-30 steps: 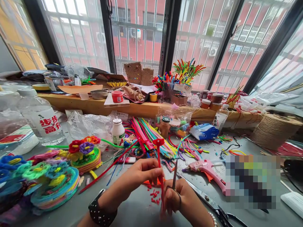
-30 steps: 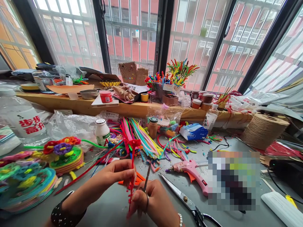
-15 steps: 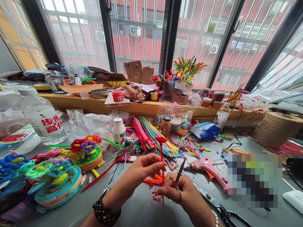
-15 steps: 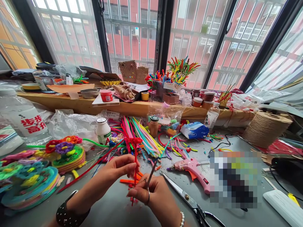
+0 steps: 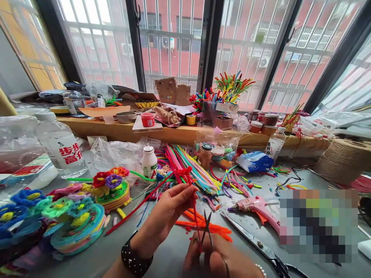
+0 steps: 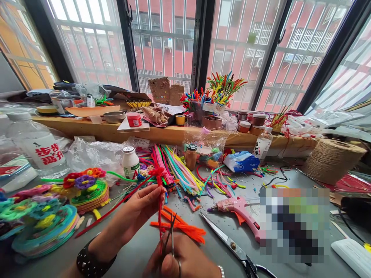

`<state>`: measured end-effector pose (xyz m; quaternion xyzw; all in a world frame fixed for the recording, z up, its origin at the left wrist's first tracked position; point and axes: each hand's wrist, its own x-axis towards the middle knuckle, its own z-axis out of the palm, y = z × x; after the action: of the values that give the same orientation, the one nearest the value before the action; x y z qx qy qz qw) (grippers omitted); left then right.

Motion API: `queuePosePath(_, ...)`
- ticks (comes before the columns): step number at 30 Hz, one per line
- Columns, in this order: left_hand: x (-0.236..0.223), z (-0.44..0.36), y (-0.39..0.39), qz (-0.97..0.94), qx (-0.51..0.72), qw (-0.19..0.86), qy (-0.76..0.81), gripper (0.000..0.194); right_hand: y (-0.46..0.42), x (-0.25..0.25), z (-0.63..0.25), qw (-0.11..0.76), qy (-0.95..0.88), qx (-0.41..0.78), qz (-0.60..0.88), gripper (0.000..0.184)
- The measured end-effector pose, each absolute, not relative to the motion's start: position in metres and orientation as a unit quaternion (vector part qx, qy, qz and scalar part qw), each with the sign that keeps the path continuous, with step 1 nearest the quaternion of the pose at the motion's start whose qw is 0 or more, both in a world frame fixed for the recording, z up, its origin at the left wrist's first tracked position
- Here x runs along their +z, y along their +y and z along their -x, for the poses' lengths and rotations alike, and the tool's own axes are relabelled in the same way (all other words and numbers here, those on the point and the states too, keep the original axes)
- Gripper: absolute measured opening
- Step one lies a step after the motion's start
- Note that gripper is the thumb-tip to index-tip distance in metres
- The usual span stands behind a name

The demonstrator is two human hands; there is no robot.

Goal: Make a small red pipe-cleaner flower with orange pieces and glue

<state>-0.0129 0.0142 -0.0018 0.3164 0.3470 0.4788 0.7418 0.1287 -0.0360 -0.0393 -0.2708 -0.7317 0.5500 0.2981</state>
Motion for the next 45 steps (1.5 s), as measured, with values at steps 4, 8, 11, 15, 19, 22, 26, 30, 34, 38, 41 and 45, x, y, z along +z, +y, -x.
queuePosePath(4,-0.006,0.012,0.013,-0.309,0.462,0.772,0.308,0.014,-0.039,-0.039,-0.125,0.273,-0.746,0.554,0.248,0.078)
queuePosePath(8,-0.010,0.009,0.012,-0.304,0.454,0.785,0.293,0.010,-0.041,-0.038,-0.123,0.254,-0.741,0.577,0.233,0.076)
queuePosePath(11,-0.011,0.008,0.011,-0.304,0.446,0.789,0.293,0.008,-0.041,-0.037,-0.122,0.266,-0.735,0.575,0.239,0.072)
queuePosePath(15,-0.010,0.007,0.010,-0.315,0.438,0.789,0.296,0.007,-0.042,-0.036,-0.122,0.286,-0.733,0.568,0.241,0.067)
queuePosePath(19,-0.007,0.006,0.010,-0.301,0.441,0.789,0.304,0.008,-0.042,-0.043,-0.122,0.287,-0.734,0.560,0.255,0.067)
queuePosePath(22,-0.006,0.007,0.010,-0.285,0.448,0.788,0.310,0.008,-0.039,-0.051,-0.121,0.300,-0.729,0.559,0.256,0.068)
queuePosePath(26,-0.008,0.008,0.011,-0.265,0.468,0.790,0.295,0.006,-0.033,-0.062,-0.121,0.289,-0.734,0.559,0.256,0.067)
queuePosePath(30,-0.010,0.008,0.012,-0.240,0.494,0.784,0.290,0.003,-0.031,-0.067,-0.122,0.291,-0.732,0.550,0.278,0.066)
queuePosePath(34,-0.010,0.007,0.014,-0.221,0.511,0.776,0.297,0.007,-0.034,-0.066,-0.121,0.295,-0.712,0.560,0.303,0.066)
queuePosePath(38,-0.012,0.007,0.015,-0.223,0.515,0.776,0.287,0.008,-0.036,-0.065,-0.121,0.299,-0.698,0.580,0.293,0.065)
queuePosePath(41,-0.012,0.008,0.016,-0.229,0.509,0.781,0.281,0.008,-0.036,-0.067,-0.121,0.291,-0.688,0.610,0.263,0.066)
queuePosePath(45,-0.012,0.008,0.014,-0.238,0.495,0.788,0.279,0.007,-0.038,-0.066,-0.118,0.298,-0.702,0.603,0.232,0.070)
